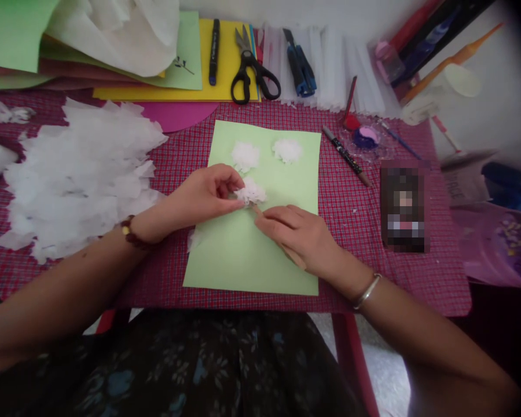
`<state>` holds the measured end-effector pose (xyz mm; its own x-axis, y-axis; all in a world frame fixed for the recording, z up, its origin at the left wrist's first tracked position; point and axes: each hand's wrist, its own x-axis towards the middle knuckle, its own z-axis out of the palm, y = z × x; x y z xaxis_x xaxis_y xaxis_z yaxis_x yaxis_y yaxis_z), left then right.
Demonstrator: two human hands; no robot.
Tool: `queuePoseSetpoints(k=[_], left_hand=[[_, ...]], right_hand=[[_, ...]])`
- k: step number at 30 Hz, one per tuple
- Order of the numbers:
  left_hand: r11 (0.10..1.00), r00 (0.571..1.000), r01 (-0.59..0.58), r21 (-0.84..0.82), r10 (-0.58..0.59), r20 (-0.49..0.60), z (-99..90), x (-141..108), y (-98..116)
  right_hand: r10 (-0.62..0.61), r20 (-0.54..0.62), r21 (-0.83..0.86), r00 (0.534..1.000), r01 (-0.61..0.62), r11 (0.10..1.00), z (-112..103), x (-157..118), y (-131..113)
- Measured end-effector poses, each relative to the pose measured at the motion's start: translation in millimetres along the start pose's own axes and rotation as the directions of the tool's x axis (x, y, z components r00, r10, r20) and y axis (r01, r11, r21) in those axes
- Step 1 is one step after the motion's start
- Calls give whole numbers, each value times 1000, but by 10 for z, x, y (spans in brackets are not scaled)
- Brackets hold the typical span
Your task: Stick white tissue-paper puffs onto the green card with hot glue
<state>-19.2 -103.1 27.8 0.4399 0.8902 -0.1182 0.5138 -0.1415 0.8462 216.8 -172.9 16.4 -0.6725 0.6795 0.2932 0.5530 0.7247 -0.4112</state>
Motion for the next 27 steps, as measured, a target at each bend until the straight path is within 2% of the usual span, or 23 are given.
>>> queuePoseSetpoints(k=[3, 5, 6, 8, 10, 11, 14, 17, 19, 21, 22, 24, 26, 27], left_hand=[[986, 994, -103, 131, 108, -27, 52, -7, -39], [981, 990, -129, 148, 137, -46, 75, -3, -69], [982, 988, -133, 135, 142, -58, 84, 3, -85], [986, 988, -132, 107, 140, -73, 101, 21, -116], [987, 988, -124, 99, 133, -82, 116, 42, -135], [988, 988, -120, 97, 128, -82, 122, 47, -137], [993, 994, -92, 72, 96, -56, 117, -5, -101], [986, 994, -104, 131, 109, -28, 51, -206, -23], [941, 985, -168, 295, 171, 14, -55, -387, 17], [831, 973, -224, 510, 219, 70, -231, -539, 14], [762, 973, -215, 611, 223, 64, -341, -589, -10], [630, 975, -78, 772, 210, -73, -581, -625, -100], [517, 944, 118, 848, 206, -257, -796, -598, -221], [479, 934, 171, 861, 198, -296, -878, -572, -282]], right_hand=[[73, -100, 200, 992, -52, 978, -7, -7, 11], [193, -185, 393, 963, -108, 913, -11, -17, 20], [279, -221, 494, 934, -140, 858, -13, -23, 27], [472, -245, 679, 847, -198, 707, -14, -31, 45], [619, -193, 814, 761, -228, 534, -8, -32, 73], [656, -153, 857, 739, -232, 461, -2, -30, 89], [667, -44, 907, 744, -250, 339, 24, -21, 128], [649, -4, 910, 760, -266, 318, 50, -17, 146], [643, 3, 909, 766, -270, 317, 60, -16, 146], [637, 10, 910, 771, -272, 314, 61, -13, 139], [632, 14, 909, 775, -273, 314, 59, -10, 134], [623, 20, 903, 782, -282, 324, 52, -5, 122], [619, 20, 892, 785, -294, 343, 45, -2, 112], [620, 20, 887, 784, -300, 352, 43, -2, 109]])
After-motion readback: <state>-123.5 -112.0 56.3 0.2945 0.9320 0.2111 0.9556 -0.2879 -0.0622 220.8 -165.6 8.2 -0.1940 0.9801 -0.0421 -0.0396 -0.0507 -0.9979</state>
